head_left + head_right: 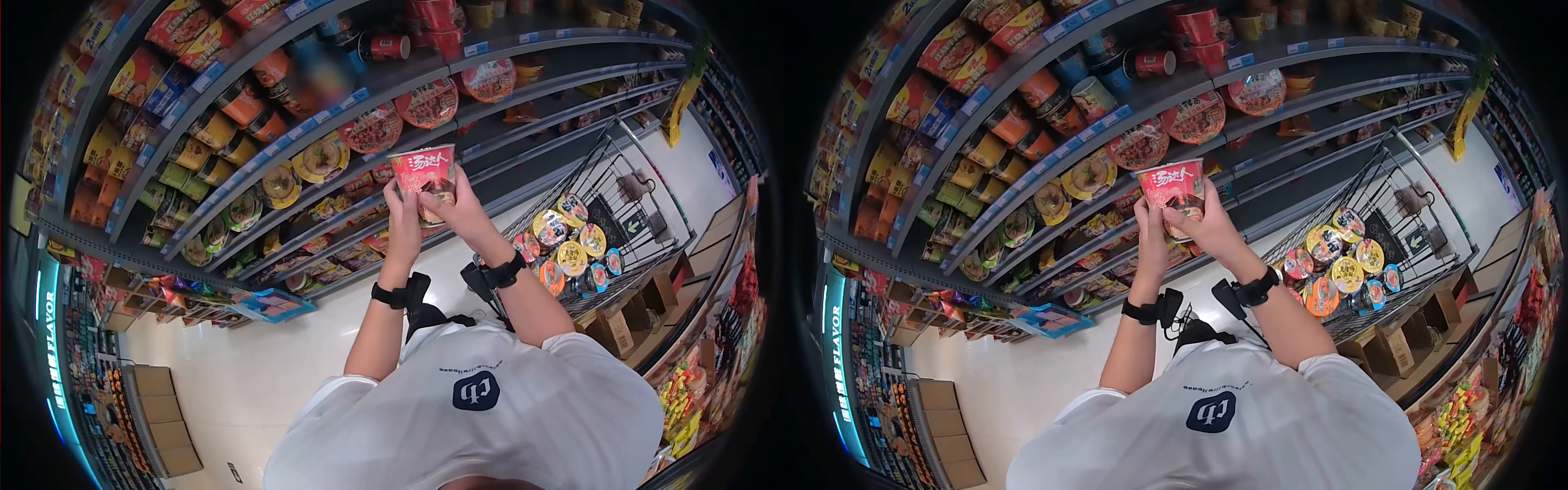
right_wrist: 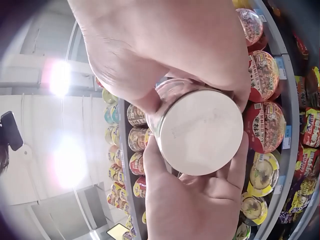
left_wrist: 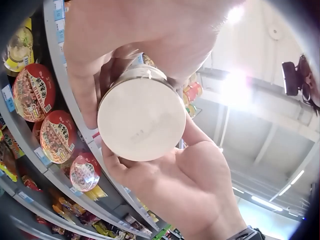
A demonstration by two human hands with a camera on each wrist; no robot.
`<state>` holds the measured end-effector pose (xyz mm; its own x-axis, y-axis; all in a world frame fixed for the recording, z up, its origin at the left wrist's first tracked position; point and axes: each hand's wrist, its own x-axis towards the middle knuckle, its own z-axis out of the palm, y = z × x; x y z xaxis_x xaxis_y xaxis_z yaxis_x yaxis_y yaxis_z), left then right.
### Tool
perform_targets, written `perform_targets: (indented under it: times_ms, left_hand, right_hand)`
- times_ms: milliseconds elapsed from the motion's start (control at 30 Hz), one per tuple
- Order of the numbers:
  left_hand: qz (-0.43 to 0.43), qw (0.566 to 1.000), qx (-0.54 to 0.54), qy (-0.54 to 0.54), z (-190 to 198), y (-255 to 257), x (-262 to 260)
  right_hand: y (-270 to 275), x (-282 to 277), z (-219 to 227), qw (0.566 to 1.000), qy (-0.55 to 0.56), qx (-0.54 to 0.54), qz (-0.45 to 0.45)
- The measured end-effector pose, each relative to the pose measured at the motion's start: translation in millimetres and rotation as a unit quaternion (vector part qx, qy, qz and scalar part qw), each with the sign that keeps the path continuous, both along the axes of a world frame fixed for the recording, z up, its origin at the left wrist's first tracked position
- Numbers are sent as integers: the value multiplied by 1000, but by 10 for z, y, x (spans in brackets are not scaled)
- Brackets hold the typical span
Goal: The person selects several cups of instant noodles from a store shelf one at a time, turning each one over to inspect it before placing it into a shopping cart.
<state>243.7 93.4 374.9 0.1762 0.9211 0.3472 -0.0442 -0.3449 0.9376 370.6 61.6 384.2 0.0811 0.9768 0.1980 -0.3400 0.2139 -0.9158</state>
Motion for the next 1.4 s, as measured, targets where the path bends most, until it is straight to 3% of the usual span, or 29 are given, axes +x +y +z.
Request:
perform_targets:
  times_ms: [67,133,200,267,333,400,500,533,600,667,733,800,900,1033,1133,1167,1267,1300,1400]
  left_hand:
    - [-13,998,-39,49,-65,83,-13]
    - [-18,996,-61,60,-65,149,-44]
    - [5,981,-6,194,-66,262,-85]
    - [-3,980,26,199,-107,293,-2]
    - [-15,999,-8,28,38,182,187]
    - [-47,999,-21,16,81,156,281]
    - [-135,988,-59,37,-32,255,422]
    - [-150,986,-62,38,-56,308,457]
    - [-158,984,-58,63,-67,417,511]
    - [-195,977,-88,22,-164,527,598]
    - [-196,978,-66,15,-246,670,680]
    - [-238,963,-113,60,-268,775,747]
    - [-329,941,-54,55,-318,851,862]
    - [-393,901,-180,-42,-585,862,1026]
    - [-441,873,-205,-27,-792,883,1059]
    - [-470,853,-228,7,-742,853,1047]
    - [-529,802,-268,75,-830,818,1129]
    - [-529,797,-278,87,-826,771,1159]
    - [-536,793,-221,186,-942,640,1304]
  right_hand:
    - [16,-1,-58,999,-24,-1,-25]
    - [71,41,-128,986,166,-28,7]
    - [63,75,-115,982,190,-20,2]
    - [59,120,-106,977,215,-14,-7]
    - [79,180,-116,993,82,-6,-86]
    - [88,263,-117,992,80,-22,-98]
    - [86,346,-160,983,-29,-65,-169]
    - [79,368,-160,980,-28,-69,-183]
    - [65,401,-146,977,159,-5,-144]
    - [54,444,-175,968,189,10,-166]
    - [63,478,-172,969,105,13,-221]
    - [48,505,-155,959,43,17,-280]
    - [66,548,-263,939,-32,-38,-341]
    - [-49,421,-226,911,-83,-92,-392]
    - [-168,350,-383,889,-162,-113,-413]
    - [-223,363,-481,863,-209,-151,-435]
    - [-363,303,-603,853,-150,-182,-466]
    - [-414,282,-708,813,-220,-220,-493]
    - [-550,246,-943,797,-213,-231,-515]
